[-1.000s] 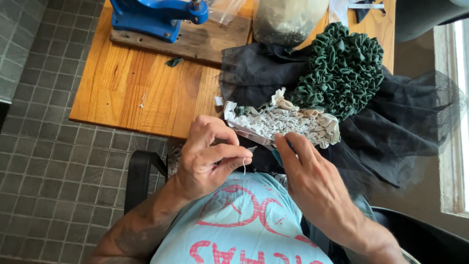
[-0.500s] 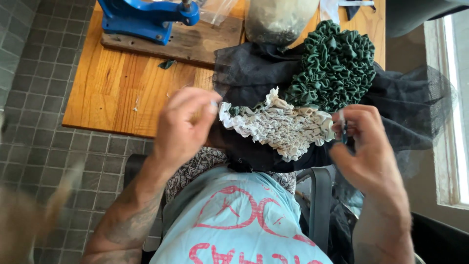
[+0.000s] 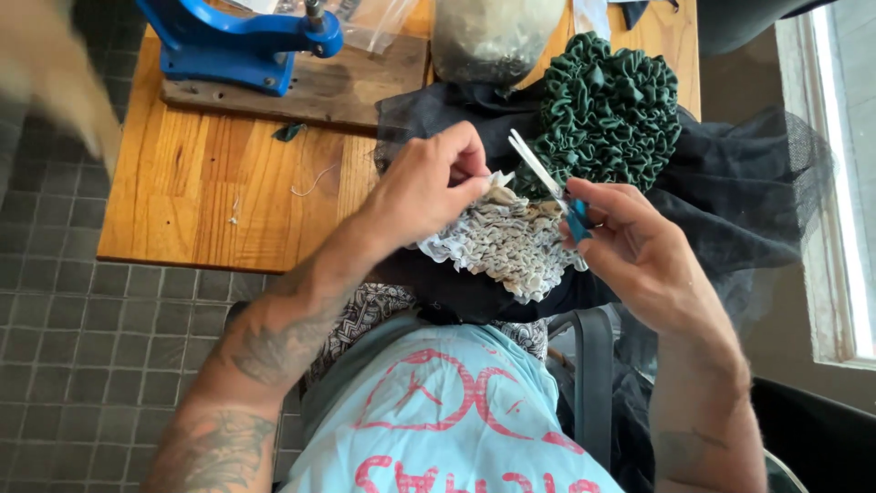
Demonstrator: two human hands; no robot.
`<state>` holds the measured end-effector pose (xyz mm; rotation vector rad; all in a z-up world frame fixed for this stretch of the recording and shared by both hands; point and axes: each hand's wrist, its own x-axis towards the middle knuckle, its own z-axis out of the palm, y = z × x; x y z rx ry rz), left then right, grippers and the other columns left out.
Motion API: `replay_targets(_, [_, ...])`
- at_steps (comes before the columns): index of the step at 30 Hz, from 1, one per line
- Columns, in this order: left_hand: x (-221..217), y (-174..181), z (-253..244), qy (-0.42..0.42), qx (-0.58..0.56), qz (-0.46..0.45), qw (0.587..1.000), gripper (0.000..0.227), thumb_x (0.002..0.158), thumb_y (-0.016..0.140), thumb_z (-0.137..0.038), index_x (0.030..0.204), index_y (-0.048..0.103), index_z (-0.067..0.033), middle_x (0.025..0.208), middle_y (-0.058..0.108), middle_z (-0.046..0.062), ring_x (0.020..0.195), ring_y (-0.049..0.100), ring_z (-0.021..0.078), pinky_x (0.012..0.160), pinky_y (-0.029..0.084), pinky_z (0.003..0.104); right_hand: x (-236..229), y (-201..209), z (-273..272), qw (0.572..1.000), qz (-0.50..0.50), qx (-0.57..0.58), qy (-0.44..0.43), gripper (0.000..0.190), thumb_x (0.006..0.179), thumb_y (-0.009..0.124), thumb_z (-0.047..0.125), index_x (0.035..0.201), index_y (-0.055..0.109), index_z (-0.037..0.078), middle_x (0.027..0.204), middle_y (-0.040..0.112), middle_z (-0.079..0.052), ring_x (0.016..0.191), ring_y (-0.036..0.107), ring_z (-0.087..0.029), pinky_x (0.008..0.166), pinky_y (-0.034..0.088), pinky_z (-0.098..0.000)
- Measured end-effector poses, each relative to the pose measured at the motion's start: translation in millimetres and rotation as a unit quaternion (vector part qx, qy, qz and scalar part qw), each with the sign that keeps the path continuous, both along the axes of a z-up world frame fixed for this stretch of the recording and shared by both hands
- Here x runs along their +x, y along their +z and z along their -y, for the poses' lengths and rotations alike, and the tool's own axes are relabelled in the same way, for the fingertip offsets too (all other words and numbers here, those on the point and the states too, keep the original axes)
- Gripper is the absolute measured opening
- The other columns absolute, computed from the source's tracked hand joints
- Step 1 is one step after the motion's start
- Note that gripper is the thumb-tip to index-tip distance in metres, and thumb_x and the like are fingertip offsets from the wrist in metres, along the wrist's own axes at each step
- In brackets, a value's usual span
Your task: Trimming lace with scissors and arranging it on fabric
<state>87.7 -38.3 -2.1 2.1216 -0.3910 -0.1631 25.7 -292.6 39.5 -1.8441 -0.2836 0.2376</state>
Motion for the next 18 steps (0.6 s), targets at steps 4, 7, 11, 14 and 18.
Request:
replay_targets(4, [15.3, -0.2, -10.7, -0.069, -0.039, 0.057, 0.995, 0.019, 0.090, 0.071, -0.001, 0.085, 0.060, -0.0149, 0.088, 0.076, -0.002, 0.075, 0.071, 0.0086, 0.064, 0.059, 0.024, 4.4, -2.0, 19.0, 0.996, -0.071, 0.052, 0.013, 0.047, 0.094, 0.055, -0.004, 0.141, 0.056, -0.005, 0.131, 0.052, -0.014, 0.116, 0.058, -0.020, 0.112, 0.055, -0.0355])
replay_targets(7, [18.4, 11.6, -14.6, -0.101, -0.080, -0.025, 0.991, 0.028, 0.090, 0.064, 0.008, 0.082, 0.076, -0.0160, 0.093, 0.080, 0.001, 0.089, 0.076, 0.0099, 0.075, 0.064, 0.024, 8.9, -10.4, 35.1, 0.988, -0.095, 0.122, 0.031, 0.046, 0.098, 0.050, -0.002, 0.142, 0.056, -0.009, 0.126, 0.057, -0.018, 0.109, 0.066, -0.026, 0.105, 0.047, -0.0332])
replay_targets(11, [23.2, 12.5, -15.7, -0.142, -0.072, -0.022, 0.987, 0.029, 0.091, 0.066, 0.003, 0.106, 0.080, -0.0172, 0.115, 0.079, 0.002, 0.105, 0.076, 0.0131, 0.086, 0.063, 0.024, 11.3, -6.7, 44.0, 0.992, -0.108, 0.068, -0.003, 0.049, 0.092, 0.053, -0.014, 0.140, 0.058, -0.008, 0.114, 0.059, -0.017, 0.101, 0.071, -0.028, 0.101, 0.053, -0.0325])
replay_targets(14, [25.4, 19.0, -15.6, -0.148, -0.061, -0.051, 0.986, 0.030, 0.090, 0.067, 0.001, 0.110, 0.079, -0.0182, 0.119, 0.079, 0.002, 0.111, 0.075, 0.0123, 0.092, 0.060, 0.024, 15.2, -2.9, 50.3, 0.994, -0.091, 0.060, 0.026, 0.048, 0.091, 0.056, -0.013, 0.138, 0.059, -0.007, 0.111, 0.060, -0.017, 0.097, 0.073, -0.029, 0.097, 0.056, -0.0343])
replay_targets(18, [24.8, 24.0, -16.6, -0.132, -0.067, -0.057, 0.987, 0.027, 0.090, 0.066, -0.008, 0.113, 0.079, -0.0151, 0.118, 0.080, 0.001, 0.111, 0.074, 0.0098, 0.092, 0.058, 0.022, 24.7, 5.4, 57.1, 0.990, -0.083, 0.028, 0.109, 0.042, 0.090, 0.064, -0.004, 0.132, 0.063, -0.008, 0.104, 0.065, -0.017, 0.093, 0.072, -0.025, 0.085, 0.057, -0.0320])
